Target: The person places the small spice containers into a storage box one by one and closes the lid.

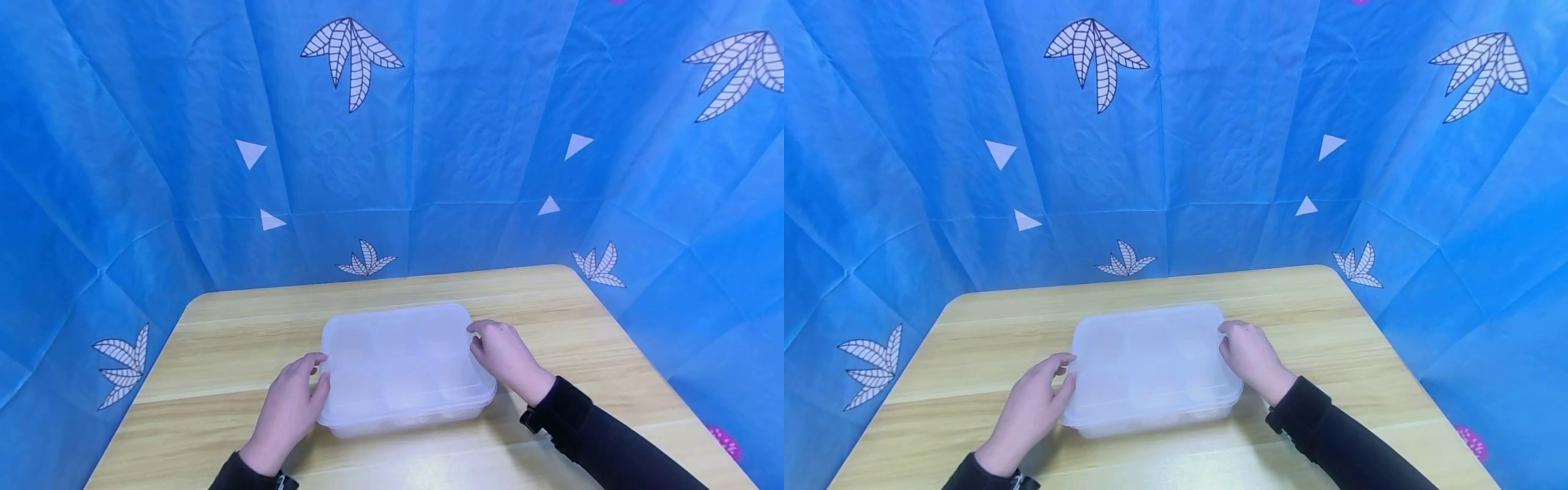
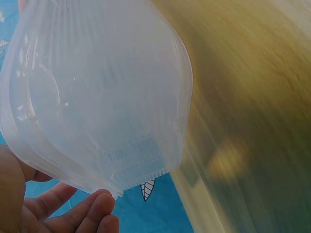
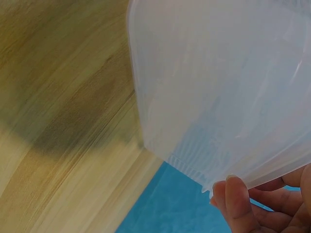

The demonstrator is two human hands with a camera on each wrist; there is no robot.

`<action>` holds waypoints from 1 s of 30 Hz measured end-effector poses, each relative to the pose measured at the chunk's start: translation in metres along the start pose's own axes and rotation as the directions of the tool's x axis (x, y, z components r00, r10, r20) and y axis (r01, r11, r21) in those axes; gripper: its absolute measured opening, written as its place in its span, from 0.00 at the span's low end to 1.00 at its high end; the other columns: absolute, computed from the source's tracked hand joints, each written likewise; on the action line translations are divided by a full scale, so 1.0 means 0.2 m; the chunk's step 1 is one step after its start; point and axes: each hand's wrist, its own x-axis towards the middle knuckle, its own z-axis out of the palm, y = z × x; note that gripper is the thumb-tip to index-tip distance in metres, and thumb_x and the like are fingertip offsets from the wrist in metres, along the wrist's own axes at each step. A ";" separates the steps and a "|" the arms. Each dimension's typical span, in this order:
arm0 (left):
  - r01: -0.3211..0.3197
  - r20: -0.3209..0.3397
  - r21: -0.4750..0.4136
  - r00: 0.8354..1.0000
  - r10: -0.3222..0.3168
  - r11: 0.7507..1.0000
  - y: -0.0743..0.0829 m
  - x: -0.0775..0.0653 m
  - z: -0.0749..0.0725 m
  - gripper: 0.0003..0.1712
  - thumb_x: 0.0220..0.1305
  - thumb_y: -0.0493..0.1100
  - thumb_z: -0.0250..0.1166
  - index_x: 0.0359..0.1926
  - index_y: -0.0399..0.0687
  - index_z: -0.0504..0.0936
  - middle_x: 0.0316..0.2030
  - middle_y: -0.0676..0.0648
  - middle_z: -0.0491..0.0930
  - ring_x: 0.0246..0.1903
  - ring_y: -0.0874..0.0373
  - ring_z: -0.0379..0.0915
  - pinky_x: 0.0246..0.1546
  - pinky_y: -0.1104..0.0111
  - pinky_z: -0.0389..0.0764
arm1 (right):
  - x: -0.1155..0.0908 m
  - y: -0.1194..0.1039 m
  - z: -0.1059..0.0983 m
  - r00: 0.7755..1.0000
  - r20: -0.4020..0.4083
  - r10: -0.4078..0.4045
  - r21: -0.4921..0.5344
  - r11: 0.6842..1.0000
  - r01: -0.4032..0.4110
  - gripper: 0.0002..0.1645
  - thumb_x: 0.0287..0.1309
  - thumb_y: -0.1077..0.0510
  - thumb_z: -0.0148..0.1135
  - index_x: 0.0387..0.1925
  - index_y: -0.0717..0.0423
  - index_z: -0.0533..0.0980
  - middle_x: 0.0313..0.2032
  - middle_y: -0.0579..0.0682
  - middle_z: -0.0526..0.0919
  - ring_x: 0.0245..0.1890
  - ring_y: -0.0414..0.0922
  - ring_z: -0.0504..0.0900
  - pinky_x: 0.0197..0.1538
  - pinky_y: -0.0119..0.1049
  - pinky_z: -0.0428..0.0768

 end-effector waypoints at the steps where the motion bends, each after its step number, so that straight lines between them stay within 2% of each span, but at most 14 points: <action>1: -0.001 -0.001 0.001 1.000 0.001 1.000 0.00 0.00 0.00 0.19 0.67 0.41 0.65 0.56 0.36 0.79 0.47 0.39 0.84 0.45 0.44 0.81 0.44 0.50 0.82 | 0.00 0.00 0.00 1.000 -0.002 -0.002 -0.001 1.000 0.002 0.15 0.55 0.72 0.57 0.43 0.66 0.83 0.39 0.58 0.86 0.14 0.36 0.55 0.25 0.31 0.70; 9: 0.019 0.015 -0.001 1.000 -0.019 1.000 0.00 0.00 0.00 0.20 0.68 0.42 0.64 0.57 0.37 0.79 0.46 0.38 0.84 0.46 0.44 0.81 0.44 0.50 0.83 | 0.00 0.00 0.01 1.000 0.004 0.006 0.009 1.000 -0.006 0.14 0.56 0.71 0.58 0.43 0.66 0.83 0.38 0.57 0.86 0.14 0.36 0.58 0.25 0.31 0.71; 16: 0.035 0.023 0.000 0.999 -0.035 0.999 0.00 0.00 0.00 0.20 0.68 0.43 0.64 0.58 0.38 0.78 0.44 0.37 0.85 0.45 0.44 0.82 0.43 0.49 0.83 | -0.01 0.00 0.00 0.999 0.022 0.042 0.018 0.999 -0.042 0.13 0.57 0.68 0.61 0.45 0.64 0.82 0.35 0.55 0.85 0.17 0.35 0.69 0.26 0.30 0.74; 19: 0.038 0.024 0.002 0.999 -0.038 0.999 0.00 0.00 0.00 0.20 0.69 0.44 0.64 0.58 0.38 0.78 0.44 0.38 0.85 0.45 0.44 0.82 0.43 0.50 0.83 | -0.01 0.00 0.00 0.999 0.026 0.048 0.019 0.999 -0.048 0.13 0.57 0.68 0.62 0.44 0.64 0.82 0.32 0.53 0.84 0.18 0.35 0.70 0.25 0.31 0.74; 25: 0.032 0.012 0.006 0.999 -0.032 0.999 0.00 0.00 0.00 0.20 0.68 0.43 0.64 0.57 0.38 0.79 0.43 0.38 0.85 0.44 0.44 0.82 0.42 0.50 0.83 | -0.01 0.01 0.00 0.999 0.017 0.032 0.015 0.999 -0.032 0.13 0.57 0.68 0.61 0.44 0.65 0.82 0.25 0.47 0.78 0.15 0.35 0.65 0.23 0.30 0.71; 30: 0.027 0.005 0.016 1.000 -0.027 1.000 0.00 -0.01 0.01 0.19 0.67 0.42 0.64 0.56 0.38 0.79 0.42 0.39 0.86 0.43 0.44 0.82 0.41 0.51 0.83 | -0.01 0.00 -0.01 0.999 0.012 0.031 0.022 0.999 -0.031 0.14 0.55 0.70 0.60 0.44 0.66 0.83 0.29 0.51 0.82 0.14 0.36 0.61 0.23 0.30 0.69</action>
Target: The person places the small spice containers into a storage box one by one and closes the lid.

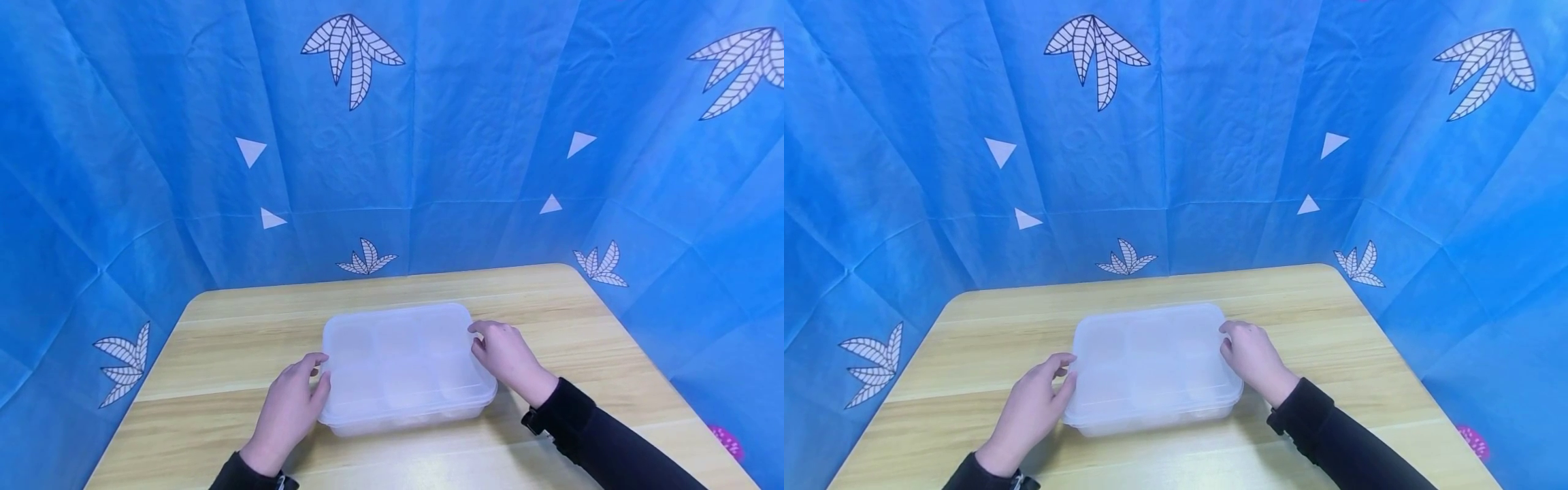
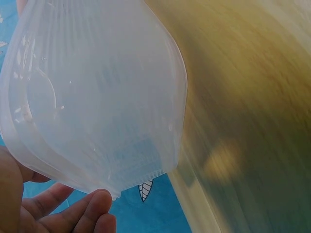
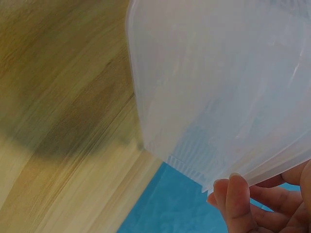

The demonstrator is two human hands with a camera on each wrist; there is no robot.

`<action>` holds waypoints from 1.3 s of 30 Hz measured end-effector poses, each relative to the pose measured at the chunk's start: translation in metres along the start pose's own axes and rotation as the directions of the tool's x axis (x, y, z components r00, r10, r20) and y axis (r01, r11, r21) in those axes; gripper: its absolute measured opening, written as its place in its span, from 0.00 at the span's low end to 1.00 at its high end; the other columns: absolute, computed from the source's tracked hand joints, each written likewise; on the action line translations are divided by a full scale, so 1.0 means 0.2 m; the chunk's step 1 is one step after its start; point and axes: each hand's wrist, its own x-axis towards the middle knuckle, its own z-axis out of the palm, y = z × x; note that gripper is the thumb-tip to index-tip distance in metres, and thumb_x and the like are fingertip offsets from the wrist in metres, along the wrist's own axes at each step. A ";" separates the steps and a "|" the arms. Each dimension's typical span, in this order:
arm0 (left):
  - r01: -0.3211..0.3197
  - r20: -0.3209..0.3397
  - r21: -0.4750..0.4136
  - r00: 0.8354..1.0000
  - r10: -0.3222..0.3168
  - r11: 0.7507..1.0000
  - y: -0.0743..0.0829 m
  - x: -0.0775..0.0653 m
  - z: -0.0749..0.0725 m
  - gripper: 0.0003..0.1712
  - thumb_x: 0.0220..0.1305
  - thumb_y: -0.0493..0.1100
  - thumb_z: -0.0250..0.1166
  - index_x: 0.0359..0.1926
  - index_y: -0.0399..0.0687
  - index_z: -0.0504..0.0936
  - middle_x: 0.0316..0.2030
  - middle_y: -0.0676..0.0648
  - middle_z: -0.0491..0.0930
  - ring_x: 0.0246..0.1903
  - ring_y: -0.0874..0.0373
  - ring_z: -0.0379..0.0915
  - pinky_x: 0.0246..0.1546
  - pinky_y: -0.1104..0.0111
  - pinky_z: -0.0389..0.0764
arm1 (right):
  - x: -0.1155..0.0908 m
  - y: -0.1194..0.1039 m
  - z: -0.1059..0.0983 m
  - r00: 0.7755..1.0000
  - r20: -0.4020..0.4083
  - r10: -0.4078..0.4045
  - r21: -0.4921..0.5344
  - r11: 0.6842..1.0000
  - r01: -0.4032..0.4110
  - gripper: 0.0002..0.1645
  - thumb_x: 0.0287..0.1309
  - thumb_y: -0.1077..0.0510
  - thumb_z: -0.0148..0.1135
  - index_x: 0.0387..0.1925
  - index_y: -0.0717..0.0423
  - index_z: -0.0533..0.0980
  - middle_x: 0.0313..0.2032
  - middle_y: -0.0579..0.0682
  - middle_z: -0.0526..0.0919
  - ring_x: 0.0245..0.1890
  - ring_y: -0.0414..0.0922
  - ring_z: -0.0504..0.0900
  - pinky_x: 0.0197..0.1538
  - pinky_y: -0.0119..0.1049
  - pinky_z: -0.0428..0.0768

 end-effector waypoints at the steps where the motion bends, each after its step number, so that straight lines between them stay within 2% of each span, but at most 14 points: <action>1: -0.001 -0.001 0.001 1.000 0.001 1.000 0.00 0.00 0.00 0.19 0.67 0.42 0.64 0.56 0.38 0.80 0.42 0.39 0.86 0.43 0.44 0.82 0.41 0.51 0.83 | 0.00 0.00 0.00 1.000 0.002 0.002 0.000 1.000 -0.002 0.14 0.55 0.70 0.60 0.44 0.66 0.83 0.29 0.52 0.82 0.13 0.36 0.61 0.24 0.30 0.69; 11: -0.019 -0.016 -0.002 1.000 0.019 1.000 0.00 0.00 0.00 0.17 0.66 0.41 0.65 0.54 0.38 0.81 0.40 0.40 0.86 0.42 0.46 0.82 0.40 0.52 0.84 | 0.00 -0.01 -0.01 1.000 0.019 0.018 0.003 1.000 -0.018 0.15 0.55 0.70 0.59 0.44 0.66 0.83 0.26 0.49 0.78 0.14 0.36 0.61 0.24 0.31 0.69; 18: -0.025 -0.022 0.000 0.999 0.025 1.000 0.00 0.00 0.00 0.17 0.66 0.41 0.65 0.53 0.38 0.81 0.40 0.40 0.86 0.41 0.46 0.83 0.40 0.52 0.84 | -0.01 -0.01 0.00 1.000 0.022 0.014 0.003 1.000 -0.014 0.13 0.56 0.69 0.61 0.44 0.66 0.83 0.28 0.50 0.80 0.16 0.36 0.66 0.24 0.31 0.72; 30: 0.005 0.015 -0.011 1.000 -0.005 1.000 0.00 0.00 -0.01 0.20 0.67 0.43 0.65 0.56 0.38 0.79 0.46 0.38 0.85 0.45 0.45 0.82 0.43 0.51 0.84 | -0.01 0.00 0.00 0.999 0.027 0.026 0.021 0.999 -0.027 0.14 0.58 0.68 0.61 0.47 0.65 0.81 0.26 0.48 0.79 0.16 0.35 0.69 0.23 0.30 0.72; 32: 0.005 0.015 -0.016 1.000 -0.005 1.000 -0.01 0.00 -0.01 0.20 0.68 0.43 0.64 0.57 0.38 0.79 0.48 0.39 0.84 0.46 0.44 0.82 0.43 0.50 0.83 | -0.01 0.00 0.00 0.999 0.027 0.029 0.039 0.999 -0.030 0.16 0.58 0.67 0.61 0.49 0.66 0.80 0.27 0.50 0.80 0.17 0.35 0.70 0.22 0.30 0.73; 39: -0.005 0.007 -0.028 1.000 0.005 1.000 -0.03 0.02 0.00 0.22 0.69 0.44 0.63 0.59 0.36 0.77 0.52 0.39 0.82 0.47 0.44 0.81 0.45 0.50 0.83 | 0.02 0.03 0.00 0.998 0.036 0.055 0.067 0.996 -0.057 0.20 0.62 0.64 0.60 0.55 0.67 0.76 0.42 0.59 0.84 0.24 0.37 0.77 0.26 0.32 0.78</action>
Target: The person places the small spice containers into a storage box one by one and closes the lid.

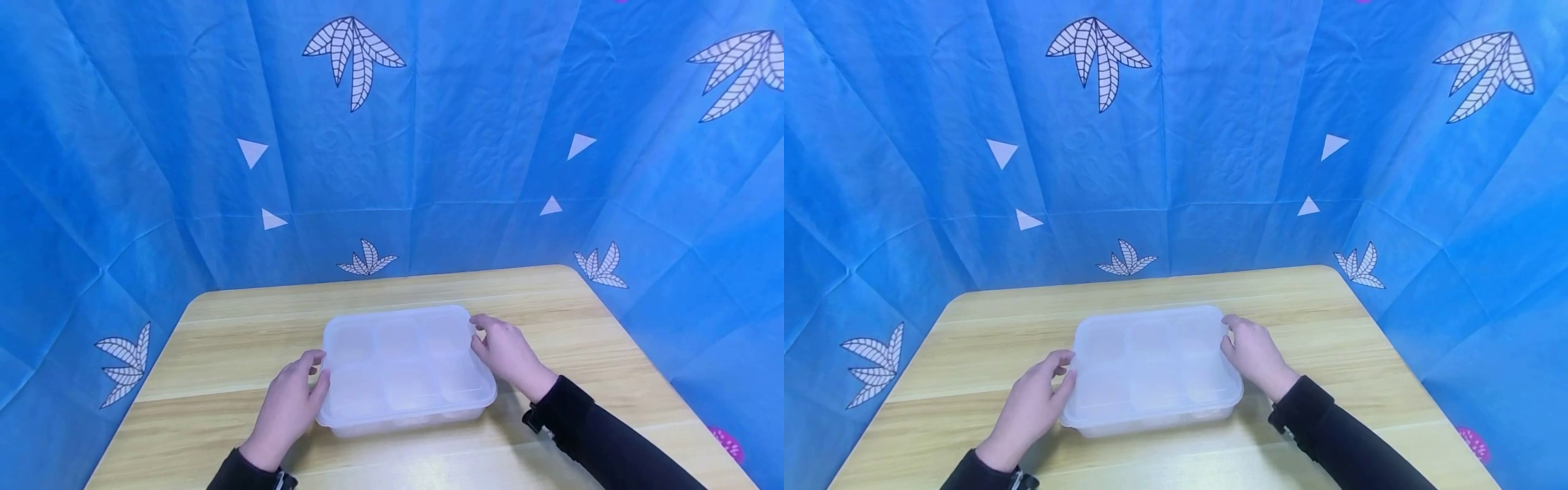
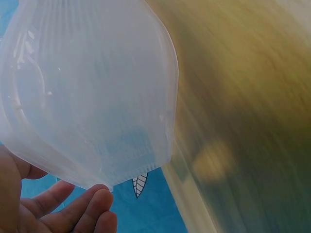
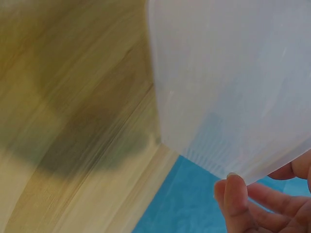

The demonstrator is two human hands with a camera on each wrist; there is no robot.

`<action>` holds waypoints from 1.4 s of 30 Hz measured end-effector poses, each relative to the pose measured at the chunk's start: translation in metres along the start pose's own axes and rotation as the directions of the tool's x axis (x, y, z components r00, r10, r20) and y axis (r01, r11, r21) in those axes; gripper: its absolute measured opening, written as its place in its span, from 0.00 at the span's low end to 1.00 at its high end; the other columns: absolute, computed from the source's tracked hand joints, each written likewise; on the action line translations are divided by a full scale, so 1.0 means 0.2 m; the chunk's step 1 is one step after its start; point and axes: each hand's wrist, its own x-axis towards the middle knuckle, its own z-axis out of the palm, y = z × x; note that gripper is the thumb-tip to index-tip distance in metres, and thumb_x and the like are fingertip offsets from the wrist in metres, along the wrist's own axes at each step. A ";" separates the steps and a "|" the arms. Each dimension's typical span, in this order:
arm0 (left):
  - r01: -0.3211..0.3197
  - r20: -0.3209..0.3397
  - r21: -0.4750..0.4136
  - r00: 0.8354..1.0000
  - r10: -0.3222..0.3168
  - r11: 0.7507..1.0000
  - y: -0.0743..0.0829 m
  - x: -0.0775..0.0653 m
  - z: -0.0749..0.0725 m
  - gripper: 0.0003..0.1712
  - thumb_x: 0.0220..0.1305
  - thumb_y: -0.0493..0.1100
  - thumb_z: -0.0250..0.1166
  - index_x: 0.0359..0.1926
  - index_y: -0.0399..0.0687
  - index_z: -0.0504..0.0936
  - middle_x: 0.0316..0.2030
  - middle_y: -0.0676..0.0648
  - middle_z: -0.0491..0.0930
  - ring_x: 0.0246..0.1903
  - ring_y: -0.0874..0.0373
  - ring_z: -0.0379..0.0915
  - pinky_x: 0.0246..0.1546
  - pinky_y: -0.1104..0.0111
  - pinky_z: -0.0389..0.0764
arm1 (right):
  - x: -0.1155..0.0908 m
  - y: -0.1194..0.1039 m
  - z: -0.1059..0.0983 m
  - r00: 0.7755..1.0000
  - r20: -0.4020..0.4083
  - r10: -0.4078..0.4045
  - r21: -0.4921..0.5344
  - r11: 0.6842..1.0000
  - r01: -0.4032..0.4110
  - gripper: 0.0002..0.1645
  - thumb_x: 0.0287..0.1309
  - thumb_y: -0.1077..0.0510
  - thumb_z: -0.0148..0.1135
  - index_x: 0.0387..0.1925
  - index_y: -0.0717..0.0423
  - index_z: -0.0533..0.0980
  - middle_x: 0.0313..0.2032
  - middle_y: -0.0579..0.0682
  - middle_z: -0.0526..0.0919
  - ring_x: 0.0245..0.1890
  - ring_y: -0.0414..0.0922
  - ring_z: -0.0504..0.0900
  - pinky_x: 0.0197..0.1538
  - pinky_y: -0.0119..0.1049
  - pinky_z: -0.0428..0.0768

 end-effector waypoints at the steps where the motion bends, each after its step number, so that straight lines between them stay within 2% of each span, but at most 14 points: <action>1: 0.000 0.000 0.000 1.000 0.000 1.000 0.00 0.00 0.00 0.22 0.69 0.44 0.62 0.59 0.36 0.77 0.52 0.39 0.82 0.47 0.45 0.81 0.45 0.50 0.83 | 0.01 0.00 0.00 1.000 0.000 0.005 0.002 1.000 -0.005 0.20 0.63 0.63 0.59 0.56 0.67 0.76 0.43 0.60 0.84 0.24 0.37 0.77 0.26 0.32 0.78; 10: 0.008 0.007 0.013 1.000 -0.008 1.000 -0.03 0.04 0.02 0.24 0.70 0.45 0.62 0.60 0.36 0.75 0.50 0.40 0.83 0.47 0.46 0.80 0.44 0.52 0.83 | 0.05 0.02 0.03 0.998 0.028 0.054 0.018 0.998 -0.055 0.25 0.65 0.60 0.58 0.62 0.65 0.71 0.46 0.61 0.83 0.29 0.42 0.81 0.31 0.37 0.81; 20: 0.004 0.003 0.002 1.000 -0.004 1.000 -0.06 0.09 0.02 0.24 0.72 0.46 0.59 0.62 0.34 0.73 0.48 0.38 0.83 0.47 0.44 0.81 0.45 0.50 0.83 | 0.08 0.02 0.03 0.998 0.029 0.064 0.000 0.998 -0.064 0.26 0.67 0.58 0.58 0.63 0.66 0.71 0.47 0.61 0.83 0.31 0.45 0.82 0.34 0.41 0.83; 30: 0.030 0.012 0.017 0.999 -0.031 0.999 -0.05 0.12 0.02 0.24 0.74 0.47 0.58 0.61 0.34 0.75 0.48 0.39 0.84 0.47 0.45 0.81 0.45 0.50 0.83 | 0.09 0.01 0.05 0.994 0.052 0.095 -0.009 0.995 -0.095 0.29 0.68 0.54 0.57 0.65 0.66 0.69 0.47 0.61 0.83 0.37 0.53 0.84 0.43 0.50 0.83; 35: 0.051 0.022 0.026 0.998 -0.052 0.998 -0.03 0.12 0.02 0.25 0.74 0.48 0.57 0.62 0.34 0.75 0.44 0.42 0.84 0.38 0.50 0.82 0.37 0.56 0.84 | 0.09 0.01 0.07 0.995 0.048 0.092 -0.012 0.996 -0.092 0.30 0.68 0.54 0.57 0.65 0.68 0.68 0.47 0.62 0.83 0.42 0.57 0.84 0.46 0.52 0.83; 42: 0.068 0.018 0.029 0.997 -0.068 0.997 0.00 0.13 0.02 0.26 0.74 0.48 0.57 0.62 0.33 0.74 0.37 0.46 0.83 0.27 0.60 0.74 0.27 0.66 0.77 | 0.08 0.01 0.09 0.994 0.049 0.102 0.021 0.994 -0.103 0.32 0.70 0.54 0.56 0.67 0.70 0.65 0.54 0.67 0.79 0.53 0.61 0.81 0.53 0.55 0.81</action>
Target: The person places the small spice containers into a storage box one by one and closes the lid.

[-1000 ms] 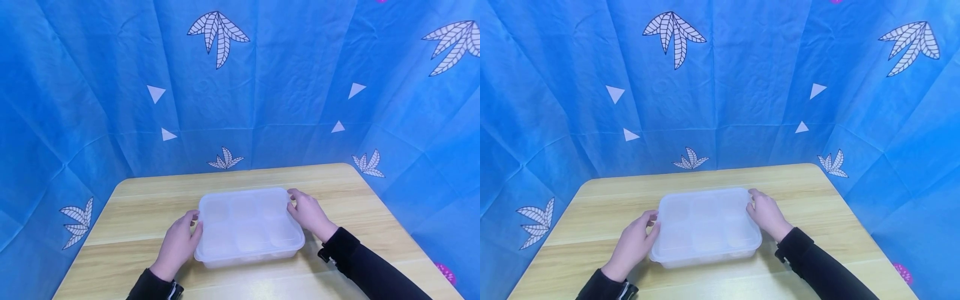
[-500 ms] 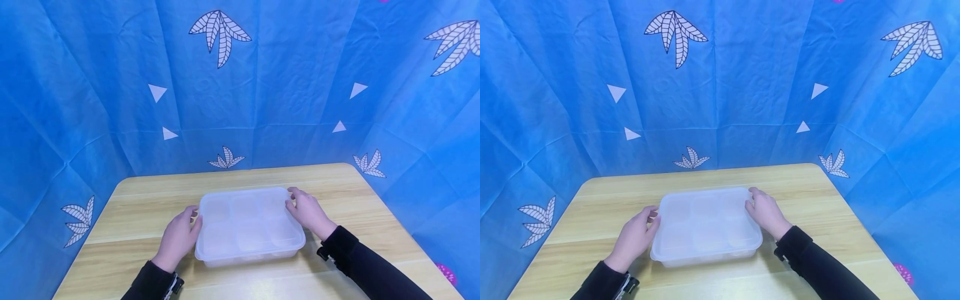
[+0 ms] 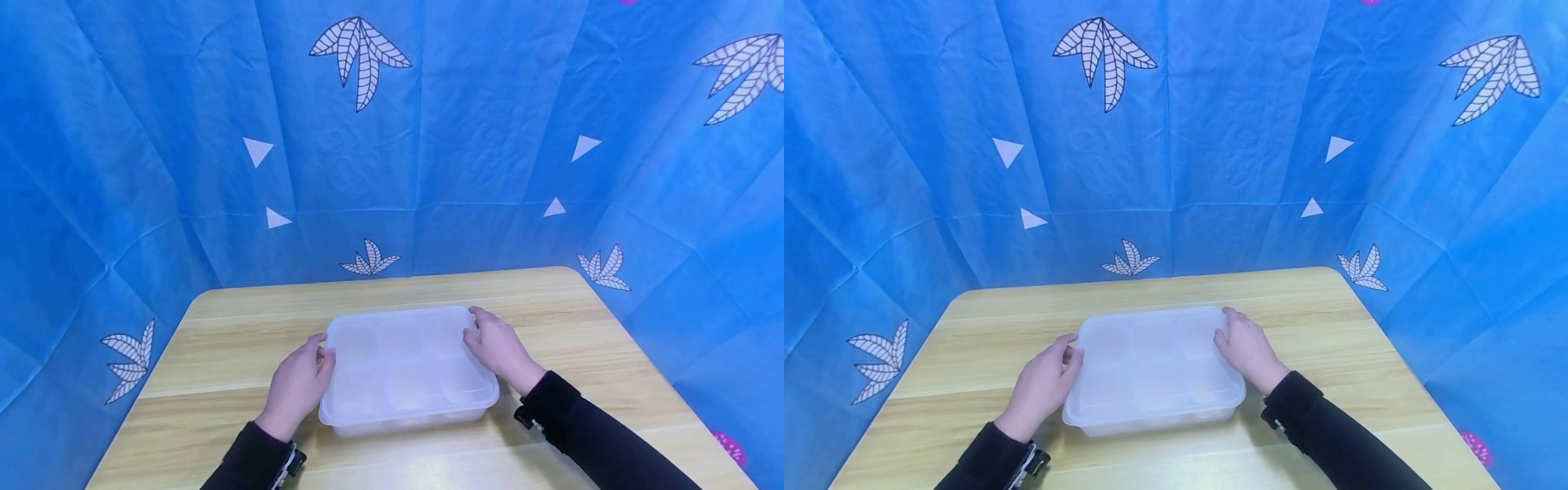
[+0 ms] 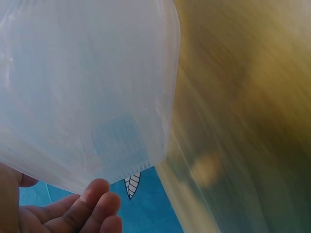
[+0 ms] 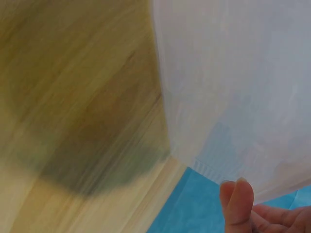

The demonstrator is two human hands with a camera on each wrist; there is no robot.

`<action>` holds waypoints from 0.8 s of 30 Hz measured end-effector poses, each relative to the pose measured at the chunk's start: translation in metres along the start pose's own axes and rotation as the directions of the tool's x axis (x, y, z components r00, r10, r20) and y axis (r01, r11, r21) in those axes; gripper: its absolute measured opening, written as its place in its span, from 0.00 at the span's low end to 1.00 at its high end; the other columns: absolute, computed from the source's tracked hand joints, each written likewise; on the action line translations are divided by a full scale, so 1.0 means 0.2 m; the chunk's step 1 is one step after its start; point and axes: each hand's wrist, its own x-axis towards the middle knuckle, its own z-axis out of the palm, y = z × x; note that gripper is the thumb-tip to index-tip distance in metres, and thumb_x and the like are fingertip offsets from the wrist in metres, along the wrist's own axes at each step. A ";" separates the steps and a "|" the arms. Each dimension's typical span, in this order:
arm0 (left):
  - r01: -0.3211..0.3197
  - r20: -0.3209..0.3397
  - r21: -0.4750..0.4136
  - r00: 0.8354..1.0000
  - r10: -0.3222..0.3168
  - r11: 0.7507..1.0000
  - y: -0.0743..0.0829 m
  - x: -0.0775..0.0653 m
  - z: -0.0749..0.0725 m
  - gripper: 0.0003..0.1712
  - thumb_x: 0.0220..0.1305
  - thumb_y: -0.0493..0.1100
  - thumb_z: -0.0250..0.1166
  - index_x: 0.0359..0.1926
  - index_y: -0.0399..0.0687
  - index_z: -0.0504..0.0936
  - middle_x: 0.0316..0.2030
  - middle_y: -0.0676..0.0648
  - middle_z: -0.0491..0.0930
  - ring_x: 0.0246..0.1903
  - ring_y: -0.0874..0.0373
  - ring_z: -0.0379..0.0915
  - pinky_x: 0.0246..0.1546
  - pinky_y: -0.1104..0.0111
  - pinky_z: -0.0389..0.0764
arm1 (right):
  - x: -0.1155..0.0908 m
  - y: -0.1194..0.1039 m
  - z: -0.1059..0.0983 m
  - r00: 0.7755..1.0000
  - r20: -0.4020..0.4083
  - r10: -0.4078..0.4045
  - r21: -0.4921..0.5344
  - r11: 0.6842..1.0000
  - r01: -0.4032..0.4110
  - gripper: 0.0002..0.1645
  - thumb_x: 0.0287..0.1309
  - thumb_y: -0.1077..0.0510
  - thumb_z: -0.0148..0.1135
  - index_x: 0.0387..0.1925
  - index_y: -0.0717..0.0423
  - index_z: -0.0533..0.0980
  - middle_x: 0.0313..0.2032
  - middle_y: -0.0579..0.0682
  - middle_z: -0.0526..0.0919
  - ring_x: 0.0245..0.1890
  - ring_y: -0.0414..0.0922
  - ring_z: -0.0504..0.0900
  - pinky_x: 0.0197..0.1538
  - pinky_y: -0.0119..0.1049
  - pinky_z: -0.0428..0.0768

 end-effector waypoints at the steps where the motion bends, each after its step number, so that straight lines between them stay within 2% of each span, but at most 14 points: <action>1: 0.004 -0.001 0.000 1.000 -0.004 1.000 0.00 0.00 0.00 0.26 0.74 0.48 0.56 0.62 0.33 0.74 0.36 0.47 0.83 0.26 0.60 0.73 0.26 0.67 0.76 | 0.00 0.00 0.00 1.000 0.004 0.004 0.002 1.000 -0.004 0.32 0.70 0.54 0.55 0.68 0.70 0.64 0.55 0.68 0.79 0.54 0.61 0.80 0.54 0.56 0.80; 9: 0.006 -0.014 0.024 1.000 -0.005 1.000 0.01 0.00 0.02 0.27 0.73 0.48 0.57 0.63 0.33 0.74 0.33 0.49 0.80 0.20 0.62 0.68 0.19 0.69 0.71 | 0.00 0.00 0.03 1.000 -0.005 0.016 0.002 1.000 -0.016 0.33 0.71 0.54 0.53 0.68 0.70 0.63 0.62 0.69 0.73 0.61 0.64 0.74 0.63 0.58 0.73; 19: 0.038 0.025 0.019 0.999 -0.039 0.999 0.01 0.00 0.02 0.29 0.72 0.47 0.57 0.65 0.32 0.71 0.22 0.52 0.70 0.15 0.60 0.63 0.14 0.68 0.66 | -0.01 -0.01 0.03 1.000 0.007 0.026 -0.009 1.000 -0.026 0.34 0.72 0.53 0.52 0.69 0.70 0.62 0.64 0.70 0.71 0.63 0.65 0.72 0.64 0.59 0.71; 24: 0.048 0.026 0.026 0.998 -0.049 0.998 0.02 0.01 0.02 0.29 0.72 0.47 0.57 0.65 0.32 0.70 0.20 0.51 0.70 0.15 0.59 0.64 0.14 0.67 0.66 | -0.01 -0.01 0.04 1.000 0.009 0.028 -0.023 0.999 -0.027 0.34 0.72 0.52 0.51 0.70 0.70 0.61 0.63 0.71 0.71 0.62 0.66 0.72 0.64 0.60 0.72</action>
